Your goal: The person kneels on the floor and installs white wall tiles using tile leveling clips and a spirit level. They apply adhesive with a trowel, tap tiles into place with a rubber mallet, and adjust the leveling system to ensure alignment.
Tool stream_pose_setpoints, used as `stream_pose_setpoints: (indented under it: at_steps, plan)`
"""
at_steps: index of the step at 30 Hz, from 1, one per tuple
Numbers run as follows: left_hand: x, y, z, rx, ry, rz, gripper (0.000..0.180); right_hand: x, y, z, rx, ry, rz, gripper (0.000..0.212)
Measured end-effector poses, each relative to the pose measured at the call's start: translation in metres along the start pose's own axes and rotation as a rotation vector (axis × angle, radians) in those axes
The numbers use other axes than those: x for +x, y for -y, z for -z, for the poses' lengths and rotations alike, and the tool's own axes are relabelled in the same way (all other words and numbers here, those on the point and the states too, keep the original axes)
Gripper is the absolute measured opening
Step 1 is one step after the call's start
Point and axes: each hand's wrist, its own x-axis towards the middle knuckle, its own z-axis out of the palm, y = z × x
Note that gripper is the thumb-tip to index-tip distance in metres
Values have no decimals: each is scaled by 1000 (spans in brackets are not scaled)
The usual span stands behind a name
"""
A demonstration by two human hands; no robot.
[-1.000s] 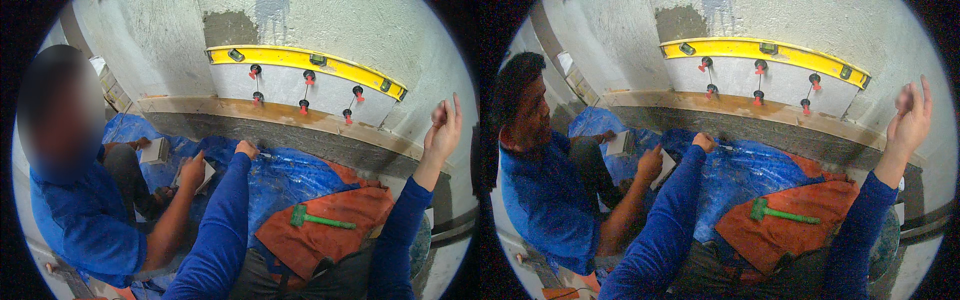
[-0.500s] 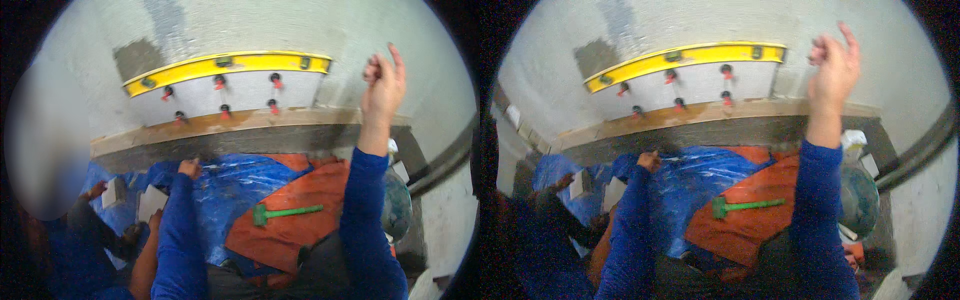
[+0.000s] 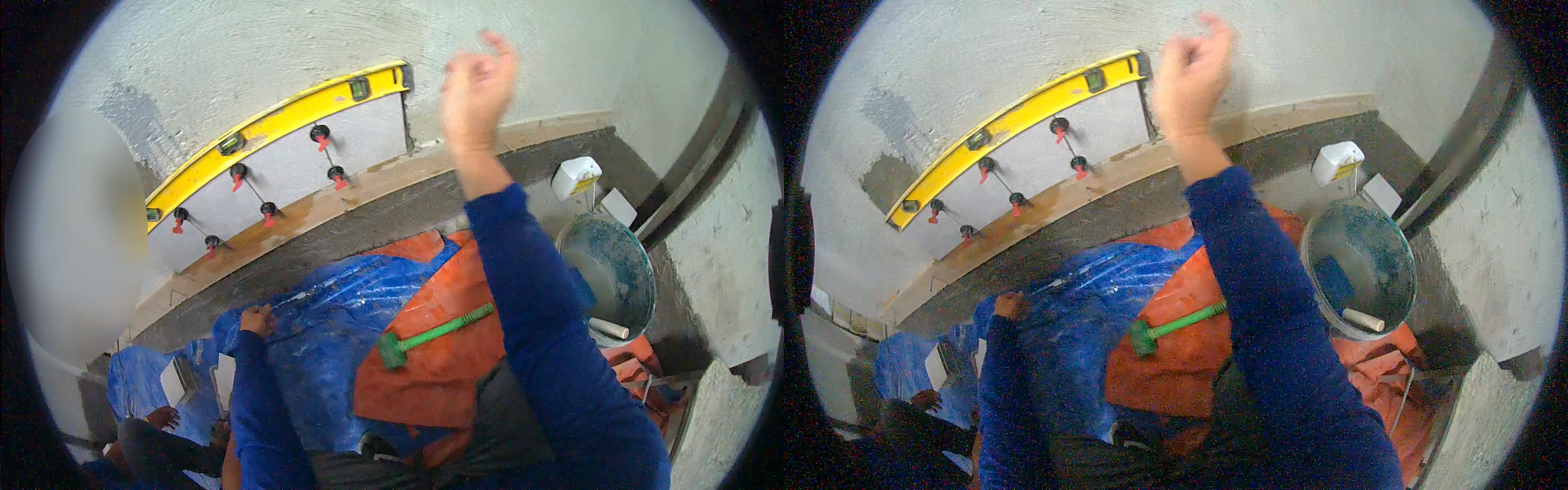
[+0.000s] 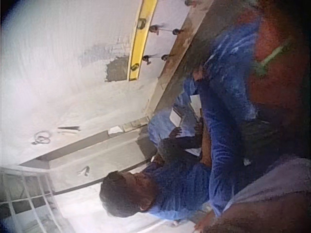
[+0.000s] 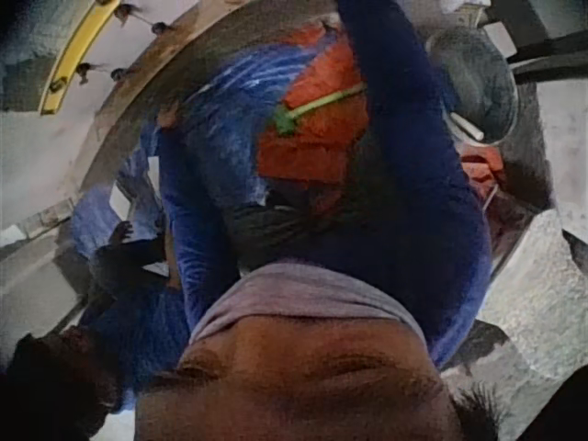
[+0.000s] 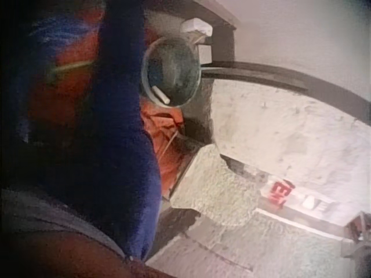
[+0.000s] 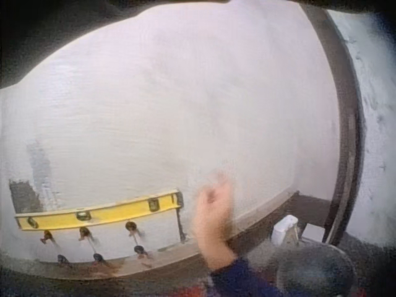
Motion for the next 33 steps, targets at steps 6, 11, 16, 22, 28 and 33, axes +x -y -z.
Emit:
stream_pose_setpoints:
  at_steps: [6, 11, 16, 22, 28, 33]
  plan:
    - [-16, -4, 11, 128, -28, 61, 33, -134, -60, 18, -589, 714, -27, 65]
    - [-24, -4, 20, 139, -46, 64, 36, -166, -65, 21, -637, 970, -19, 83]
    - [-37, -13, 17, 112, -89, 159, 33, -162, -69, 16, -693, 963, -122, 89]
    - [-39, -19, 13, 344, -5, -84, 30, -166, -80, 24, -714, 964, -138, 90]
    - [-46, -35, -9, 142, -94, 45, 28, -164, -83, 23, -699, 910, -122, 92]
    - [-39, -39, -15, 302, -82, -43, 35, -166, -89, 26, -787, 943, -144, 85]
